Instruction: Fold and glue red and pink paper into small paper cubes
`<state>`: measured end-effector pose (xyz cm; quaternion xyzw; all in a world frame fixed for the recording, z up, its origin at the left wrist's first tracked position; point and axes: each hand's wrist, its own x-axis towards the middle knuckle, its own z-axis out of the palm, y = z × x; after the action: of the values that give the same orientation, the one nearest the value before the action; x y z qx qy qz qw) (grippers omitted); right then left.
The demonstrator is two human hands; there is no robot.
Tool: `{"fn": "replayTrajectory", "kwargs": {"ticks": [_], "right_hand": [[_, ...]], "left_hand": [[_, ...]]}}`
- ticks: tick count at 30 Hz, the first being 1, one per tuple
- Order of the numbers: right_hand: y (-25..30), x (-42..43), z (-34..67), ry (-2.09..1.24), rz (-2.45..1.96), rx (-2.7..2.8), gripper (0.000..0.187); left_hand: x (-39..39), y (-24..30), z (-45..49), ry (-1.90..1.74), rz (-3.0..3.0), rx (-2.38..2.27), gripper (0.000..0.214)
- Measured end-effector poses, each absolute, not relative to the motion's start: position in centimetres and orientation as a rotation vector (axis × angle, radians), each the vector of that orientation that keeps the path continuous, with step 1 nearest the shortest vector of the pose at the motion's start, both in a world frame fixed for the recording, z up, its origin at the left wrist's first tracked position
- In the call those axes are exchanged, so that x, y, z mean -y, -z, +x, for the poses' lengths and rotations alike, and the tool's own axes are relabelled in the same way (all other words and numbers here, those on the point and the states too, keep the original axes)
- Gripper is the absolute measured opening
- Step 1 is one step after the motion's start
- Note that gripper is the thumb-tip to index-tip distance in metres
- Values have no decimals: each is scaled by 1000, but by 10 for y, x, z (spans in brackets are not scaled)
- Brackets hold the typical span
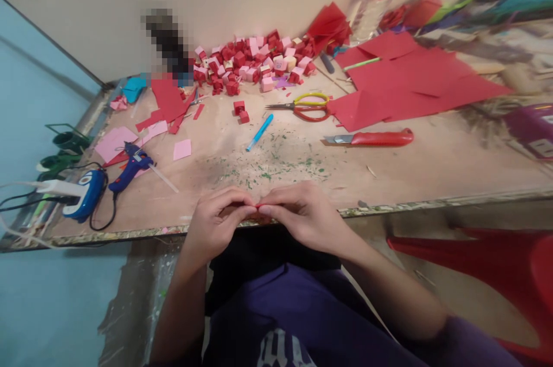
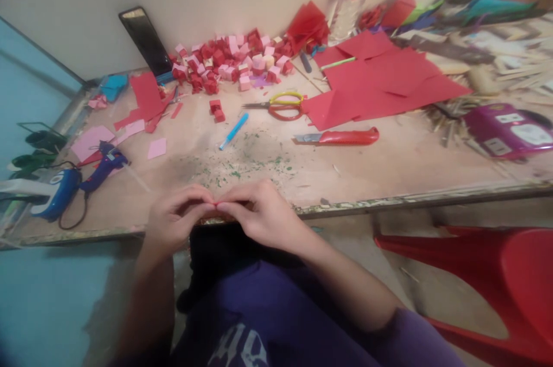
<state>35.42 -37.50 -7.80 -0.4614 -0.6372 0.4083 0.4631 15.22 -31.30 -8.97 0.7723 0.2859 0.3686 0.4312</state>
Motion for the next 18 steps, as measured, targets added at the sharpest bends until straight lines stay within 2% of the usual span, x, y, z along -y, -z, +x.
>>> {"fn": "replayTrajectory", "kwargs": {"ticks": [3, 6, 10, 14, 18], "right_hand": [[80, 376, 353, -903, -1134, 1551, 21], [80, 375, 352, -961, -1138, 1508, 20], [81, 371, 349, -994, -1218, 1352, 7], [83, 370, 347, -957, -1235, 1287, 8], [80, 370, 348, -1076, -1207, 1290, 9]], "left_hand": [[313, 91, 155, -899, 1907, -702, 12], [314, 92, 156, -959, 1860, -711, 11], [313, 93, 155, -1065, 1843, -709, 8], [312, 92, 155, -1072, 1839, -685, 9], [311, 90, 156, -1062, 1812, -644, 11]]}}
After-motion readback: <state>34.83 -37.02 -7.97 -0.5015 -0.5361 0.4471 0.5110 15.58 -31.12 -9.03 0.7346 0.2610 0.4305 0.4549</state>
